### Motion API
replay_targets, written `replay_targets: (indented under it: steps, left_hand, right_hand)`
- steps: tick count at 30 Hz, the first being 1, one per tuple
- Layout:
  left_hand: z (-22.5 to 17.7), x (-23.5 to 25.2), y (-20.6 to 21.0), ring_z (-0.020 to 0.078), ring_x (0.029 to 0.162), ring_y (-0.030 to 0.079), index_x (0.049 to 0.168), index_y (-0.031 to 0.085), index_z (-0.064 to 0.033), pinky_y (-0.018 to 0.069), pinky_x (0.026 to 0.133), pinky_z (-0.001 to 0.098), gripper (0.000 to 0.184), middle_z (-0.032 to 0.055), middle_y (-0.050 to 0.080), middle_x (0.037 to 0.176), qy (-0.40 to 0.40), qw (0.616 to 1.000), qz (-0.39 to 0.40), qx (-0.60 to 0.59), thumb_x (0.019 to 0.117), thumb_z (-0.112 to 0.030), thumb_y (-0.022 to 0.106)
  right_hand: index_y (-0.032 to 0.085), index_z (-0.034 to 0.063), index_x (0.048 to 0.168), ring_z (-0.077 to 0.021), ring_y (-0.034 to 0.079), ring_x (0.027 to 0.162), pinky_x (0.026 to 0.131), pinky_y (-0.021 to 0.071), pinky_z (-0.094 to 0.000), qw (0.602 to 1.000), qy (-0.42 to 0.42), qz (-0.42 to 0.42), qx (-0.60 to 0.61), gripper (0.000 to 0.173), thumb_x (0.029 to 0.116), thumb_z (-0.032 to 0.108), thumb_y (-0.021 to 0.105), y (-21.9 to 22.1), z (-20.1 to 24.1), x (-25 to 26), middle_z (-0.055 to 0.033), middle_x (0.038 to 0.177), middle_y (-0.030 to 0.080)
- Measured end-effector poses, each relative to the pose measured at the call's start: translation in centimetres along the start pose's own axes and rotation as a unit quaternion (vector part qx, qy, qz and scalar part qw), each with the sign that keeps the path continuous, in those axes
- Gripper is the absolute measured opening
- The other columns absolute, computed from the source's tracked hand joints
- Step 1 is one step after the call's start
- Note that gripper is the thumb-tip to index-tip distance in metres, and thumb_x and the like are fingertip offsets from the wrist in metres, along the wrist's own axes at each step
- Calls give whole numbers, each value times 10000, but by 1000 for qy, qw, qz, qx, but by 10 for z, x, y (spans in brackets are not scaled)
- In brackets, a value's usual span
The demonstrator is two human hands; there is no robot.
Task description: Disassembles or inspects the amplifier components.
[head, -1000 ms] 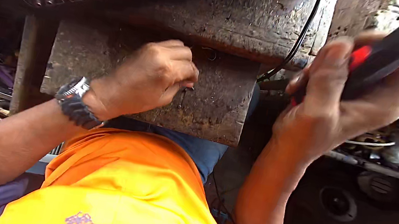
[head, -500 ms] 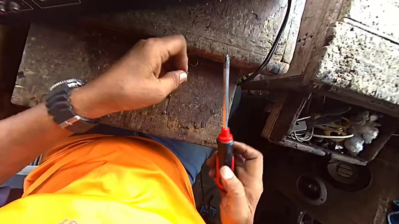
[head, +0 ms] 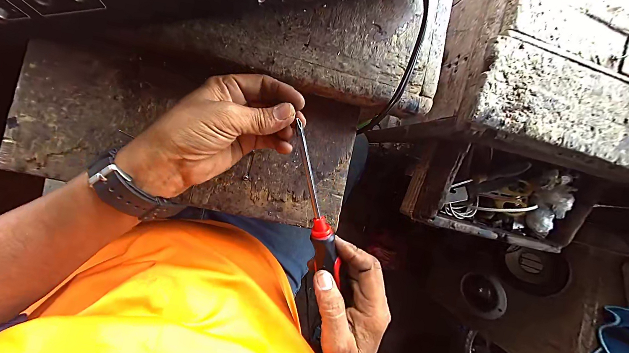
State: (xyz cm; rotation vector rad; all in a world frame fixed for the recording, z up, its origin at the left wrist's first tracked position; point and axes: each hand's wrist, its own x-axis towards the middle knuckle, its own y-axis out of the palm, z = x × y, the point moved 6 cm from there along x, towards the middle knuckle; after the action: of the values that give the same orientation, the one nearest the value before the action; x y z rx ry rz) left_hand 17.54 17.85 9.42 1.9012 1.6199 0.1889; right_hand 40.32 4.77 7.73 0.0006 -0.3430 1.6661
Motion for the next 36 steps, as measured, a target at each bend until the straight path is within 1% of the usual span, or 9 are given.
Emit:
replay_targets:
  steps: [6, 10, 14, 16, 18, 21, 27, 31, 36]
  left_hand:
    - [-4, -1, -1, 162, 792, 706, 1023, 684, -24, 631, 761, 304, 122, 119, 694, 949, 12, 998, 58, 1, 974, 43, 595]
    - [-11, -4, -1, 169, 817, 700, 1003, 689, -55, 623, 760, 317, 85, 106, 692, 965, 25, 992, 118, 21, 969, -9, 627]
    - [-19, -10, 1, 185, 774, 686, 1010, 661, -24, 622, 721, 322, 55, 124, 662, 939, 54, 987, 128, 84, 977, -43, 621]
    - [-23, -7, 0, 205, 779, 692, 1013, 649, -14, 627, 724, 340, 55, 134, 662, 943, 65, 981, 130, 131, 981, -34, 609]
    - [-27, -3, 0, 209, 785, 698, 1010, 645, -14, 631, 732, 347, 59, 130, 670, 944, 77, 975, 130, 162, 980, -22, 595]
    - [-30, 3, 2, 198, 798, 704, 1020, 654, -20, 634, 751, 351, 60, 125, 680, 957, 86, 976, 140, 142, 974, -43, 623]
    - [-22, 13, 4, 143, 767, 675, 1026, 674, -23, 612, 735, 290, 105, 93, 671, 925, 71, 993, 91, 13, 1012, -45, 572]
    - [-26, 18, 5, 120, 770, 676, 1086, 698, -44, 596, 724, 254, 156, 67, 696, 924, 94, 994, 39, -52, 1037, -81, 555]
    - [-33, 25, 1, 114, 765, 677, 1147, 672, -45, 587, 712, 237, 214, 72, 704, 942, 105, 993, -22, -54, 1076, -138, 494]
  right_hand:
    - [618, -21, 1284, -84, 689, 996, 858, 606, -247, 999, -27, -9, -32, 377, 1039, 264, 584, -2, 6, 0, -78, 1152, 700]
    - [625, 42, 1304, -64, 692, 907, 754, 606, -212, 1000, -4, 2, 14, 385, 1057, 330, 562, 0, 7, 1, -47, 1148, 704]
    - [620, -1, 1286, -83, 666, 786, 631, 574, -212, 992, 47, 29, 110, 390, 1057, 310, 573, 1, 4, 6, -87, 1105, 702]
    - [634, 2, 1274, -75, 682, 849, 698, 592, -210, 997, 26, 8, 71, 360, 1039, 274, 607, 1, 6, 7, -78, 1134, 706]
    - [676, 56, 1253, -63, 679, 991, 855, 592, -202, 999, -27, -40, -3, 331, 968, 221, 704, 0, 9, 8, -33, 1132, 704]
    - [707, 107, 1223, -94, 660, 1001, 860, 587, -205, 989, -96, -97, -50, 359, 879, 172, 785, 1, 12, 12, -15, 1069, 668]
    - [613, -55, 1277, -81, 687, 869, 707, 609, -215, 997, -2, -28, 69, 404, 1032, 266, 616, 17, 20, 28, -94, 1133, 696]
    - [526, -125, 1338, -105, 646, 1079, 924, 573, -243, 998, -5, 4, 61, 491, 975, 195, 611, 29, 30, 40, -157, 1246, 644]
    - [587, -111, 1330, -76, 639, 1061, 906, 551, -190, 999, -43, -13, -21, 470, 988, 211, 600, 35, 32, 55, -151, 1173, 677]
